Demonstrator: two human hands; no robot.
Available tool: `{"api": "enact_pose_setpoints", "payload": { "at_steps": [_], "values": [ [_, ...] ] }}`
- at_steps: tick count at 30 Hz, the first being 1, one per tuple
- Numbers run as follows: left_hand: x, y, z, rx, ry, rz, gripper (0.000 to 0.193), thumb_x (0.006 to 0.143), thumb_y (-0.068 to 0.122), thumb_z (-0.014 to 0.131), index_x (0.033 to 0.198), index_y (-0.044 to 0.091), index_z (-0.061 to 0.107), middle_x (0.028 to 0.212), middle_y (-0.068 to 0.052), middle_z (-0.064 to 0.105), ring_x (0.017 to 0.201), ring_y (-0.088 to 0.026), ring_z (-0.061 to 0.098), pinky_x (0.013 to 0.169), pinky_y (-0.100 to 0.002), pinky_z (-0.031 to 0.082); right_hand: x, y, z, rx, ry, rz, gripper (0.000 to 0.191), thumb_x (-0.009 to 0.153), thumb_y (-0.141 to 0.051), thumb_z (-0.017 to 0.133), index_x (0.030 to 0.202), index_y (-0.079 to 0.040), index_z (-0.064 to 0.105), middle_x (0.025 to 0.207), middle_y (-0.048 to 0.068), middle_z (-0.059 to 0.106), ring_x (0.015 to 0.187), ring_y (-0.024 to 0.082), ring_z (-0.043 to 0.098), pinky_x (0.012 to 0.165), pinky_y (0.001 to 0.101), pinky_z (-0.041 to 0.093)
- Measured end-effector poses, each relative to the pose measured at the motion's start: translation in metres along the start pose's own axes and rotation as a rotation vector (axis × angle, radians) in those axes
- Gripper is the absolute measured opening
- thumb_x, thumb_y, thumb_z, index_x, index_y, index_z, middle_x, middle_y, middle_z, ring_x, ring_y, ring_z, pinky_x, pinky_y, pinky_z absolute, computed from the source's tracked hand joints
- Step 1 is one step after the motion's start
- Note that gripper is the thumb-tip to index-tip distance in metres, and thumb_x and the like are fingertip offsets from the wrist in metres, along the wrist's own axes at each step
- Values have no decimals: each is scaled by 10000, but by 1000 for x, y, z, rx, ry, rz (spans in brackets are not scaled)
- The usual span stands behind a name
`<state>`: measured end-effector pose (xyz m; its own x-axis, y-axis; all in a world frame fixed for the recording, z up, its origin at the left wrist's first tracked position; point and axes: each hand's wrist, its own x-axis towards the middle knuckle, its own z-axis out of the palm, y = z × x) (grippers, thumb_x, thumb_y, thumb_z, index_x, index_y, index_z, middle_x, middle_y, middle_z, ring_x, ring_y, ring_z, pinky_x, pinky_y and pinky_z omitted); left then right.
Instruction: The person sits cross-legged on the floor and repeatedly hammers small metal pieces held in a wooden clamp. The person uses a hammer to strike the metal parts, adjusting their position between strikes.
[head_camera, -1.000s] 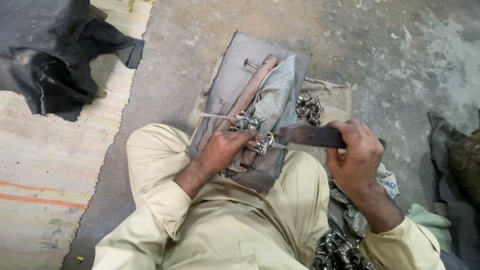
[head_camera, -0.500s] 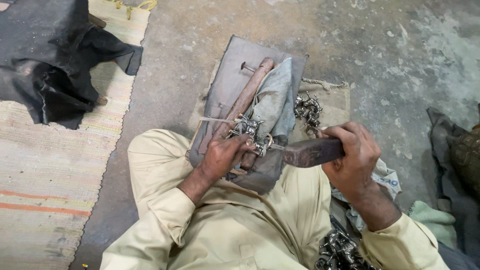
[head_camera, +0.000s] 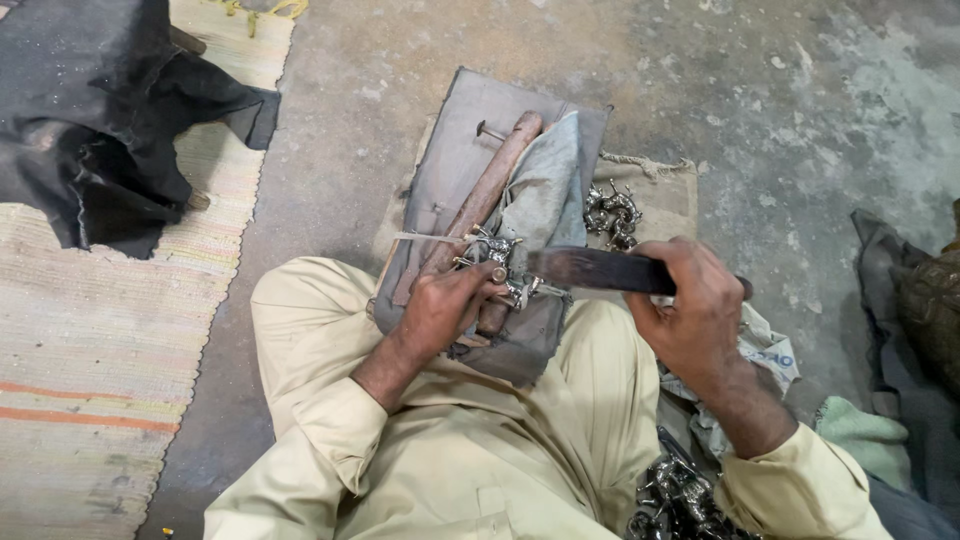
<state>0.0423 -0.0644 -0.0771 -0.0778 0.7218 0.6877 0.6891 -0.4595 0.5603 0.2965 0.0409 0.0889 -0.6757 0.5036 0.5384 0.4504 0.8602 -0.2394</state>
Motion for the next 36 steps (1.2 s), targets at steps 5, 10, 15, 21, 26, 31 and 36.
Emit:
{"api": "enact_pose_setpoints", "payload": {
  "at_steps": [5, 10, 15, 21, 26, 31, 36],
  "values": [
    [-4, -3, -2, 214, -40, 201, 424, 849, -10, 712, 1265, 41, 646, 1148, -160, 779, 908, -253, 775, 785, -356, 622, -6, 4, -2, -252, 11, -174, 424, 650, -13, 705, 1065, -90, 661, 914, 120, 641, 850, 334, 646, 804, 474, 518],
    [0, 2, -2, 66, -3, 129, 251, 953, 81, 705, 1182, 21, 624, 1049, -132, 760, 897, -245, 774, 780, -342, 618, -3, 1, -2, -192, 49, -151, 309, 777, -27, 718, 1076, -89, 674, 932, 77, 635, 858, 281, 639, 773, 436, 482],
    [1, 7, -7, 78, -51, 51, 215, 936, 68, 724, 1136, 30, 655, 863, -110, 736, 770, -258, 755, 692, -383, 590, 4, -6, -4, -123, 118, -138, 264, 844, -61, 802, 1048, -73, 634, 892, 71, 617, 803, 261, 633, 700, 408, 470],
    [5, 8, -2, 57, 17, -4, 271, 933, 83, 736, 1164, -16, 635, 855, -145, 727, 737, -281, 737, 640, -395, 570, 16, -11, -13, -320, -52, -150, 371, 718, -42, 723, 1085, -89, 702, 922, 78, 623, 864, 288, 619, 748, 421, 449],
    [4, 9, 1, 87, 22, -15, 204, 964, 145, 765, 1048, 22, 625, 795, -158, 696, 715, -303, 721, 624, -423, 548, 25, -19, -9, -496, -155, -201, 312, 790, -26, 762, 1071, -157, 729, 903, 56, 633, 870, 273, 637, 742, 427, 444],
    [6, 12, 3, 62, 43, -119, 237, 954, 174, 788, 1046, 6, 648, 731, -155, 700, 632, -284, 718, 562, -422, 531, 32, -23, -13, -359, -164, -139, 396, 704, -12, 715, 1085, -119, 708, 952, 82, 656, 925, 305, 655, 787, 443, 469],
    [13, 22, -2, -103, 200, -224, 224, 951, 145, 781, 1075, 18, 646, 878, -138, 756, 750, -234, 764, 646, -349, 574, 39, -16, -9, -341, -315, -62, 421, 688, -33, 727, 1101, -110, 700, 944, 110, 686, 916, 343, 669, 763, 462, 490]
  ]
}}
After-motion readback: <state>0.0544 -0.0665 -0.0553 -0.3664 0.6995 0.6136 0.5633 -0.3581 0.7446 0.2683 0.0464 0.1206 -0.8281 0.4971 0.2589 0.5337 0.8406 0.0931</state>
